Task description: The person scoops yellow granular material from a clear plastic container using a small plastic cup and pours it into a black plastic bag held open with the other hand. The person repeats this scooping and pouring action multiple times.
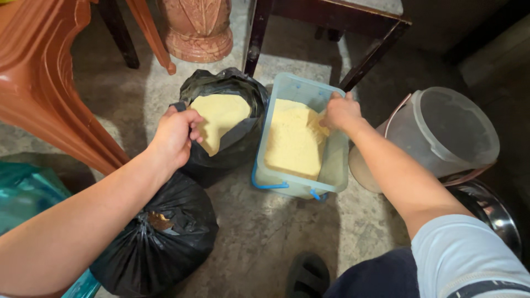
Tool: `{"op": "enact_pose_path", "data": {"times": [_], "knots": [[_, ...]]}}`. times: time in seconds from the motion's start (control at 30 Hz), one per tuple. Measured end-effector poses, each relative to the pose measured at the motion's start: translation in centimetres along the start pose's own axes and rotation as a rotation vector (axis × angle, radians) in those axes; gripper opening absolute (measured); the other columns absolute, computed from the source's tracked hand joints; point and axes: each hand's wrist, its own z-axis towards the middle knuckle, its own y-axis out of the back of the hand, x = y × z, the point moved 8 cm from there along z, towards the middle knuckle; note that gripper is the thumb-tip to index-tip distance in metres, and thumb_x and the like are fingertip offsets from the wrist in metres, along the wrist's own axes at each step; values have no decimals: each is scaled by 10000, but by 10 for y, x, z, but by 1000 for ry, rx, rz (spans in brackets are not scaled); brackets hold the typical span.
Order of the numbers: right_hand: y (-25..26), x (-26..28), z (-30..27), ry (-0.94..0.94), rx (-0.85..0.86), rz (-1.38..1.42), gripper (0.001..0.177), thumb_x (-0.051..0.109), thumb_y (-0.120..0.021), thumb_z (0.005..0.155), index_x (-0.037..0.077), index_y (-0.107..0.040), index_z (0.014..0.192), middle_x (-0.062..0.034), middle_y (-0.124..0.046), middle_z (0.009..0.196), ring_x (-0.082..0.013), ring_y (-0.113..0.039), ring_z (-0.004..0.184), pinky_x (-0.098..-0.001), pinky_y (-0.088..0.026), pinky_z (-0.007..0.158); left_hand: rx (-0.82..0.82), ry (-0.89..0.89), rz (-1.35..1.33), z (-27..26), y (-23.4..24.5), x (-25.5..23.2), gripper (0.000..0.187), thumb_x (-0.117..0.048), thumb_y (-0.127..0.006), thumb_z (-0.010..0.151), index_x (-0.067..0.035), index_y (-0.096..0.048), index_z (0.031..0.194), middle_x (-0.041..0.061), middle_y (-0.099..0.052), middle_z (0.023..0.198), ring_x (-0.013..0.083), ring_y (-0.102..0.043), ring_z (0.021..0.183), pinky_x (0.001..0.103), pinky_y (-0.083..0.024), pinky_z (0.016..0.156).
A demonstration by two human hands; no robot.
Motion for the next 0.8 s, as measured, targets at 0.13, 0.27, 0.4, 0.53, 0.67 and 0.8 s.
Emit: {"op": "enact_pose_path", "data": {"times": [0.13,0.27,0.4,0.53,0.67,0.8], "knots": [[-2,14,-8,32,56,-102,601,419,-872,725,78,-741,1202,-110,-483,1466,-470,-368,1375,-503,-476,1030,-5,5,-1,2,-2,0,249,22,-610,796,-102,-463,953,8,-488,737,125,-427,551,332,-405,523],[-1,17,-13,20,43,-141,582,440,-859,737,80,-770,1185,-86,-521,1442,-419,-423,1333,-488,-490,1026,16,-4,-20,2,-3,2,254,19,-621,796,-103,-456,944,9,-481,710,135,-430,532,339,-413,521],[1,24,-8,6,66,-195,577,485,-843,740,89,-766,1152,-85,-467,1441,-458,-351,1301,-499,-479,964,-17,16,-11,2,-2,1,268,22,-630,785,-112,-463,947,4,-481,696,137,-431,523,345,-415,521],[-3,25,-4,-14,53,-281,522,450,-792,789,106,-769,1180,-81,-528,1388,-456,-416,1280,-477,-515,966,-8,13,-21,2,-5,2,266,18,-632,780,-110,-465,944,4,-476,687,138,-431,518,347,-408,512],[17,7,10,-68,-82,-192,575,462,-839,749,50,-758,1141,-112,-532,1352,-491,-435,1250,-504,-538,883,-24,23,-22,2,-1,4,278,15,-636,768,-108,-457,942,3,-465,680,138,-413,511,355,-399,496],[75,-46,28,-167,-173,708,480,357,-916,768,-20,-736,1006,-166,-693,965,-299,-635,819,-444,-518,709,-59,18,13,4,4,5,279,-14,-650,764,-116,-461,941,7,-484,687,144,-432,524,355,-393,497]]}}
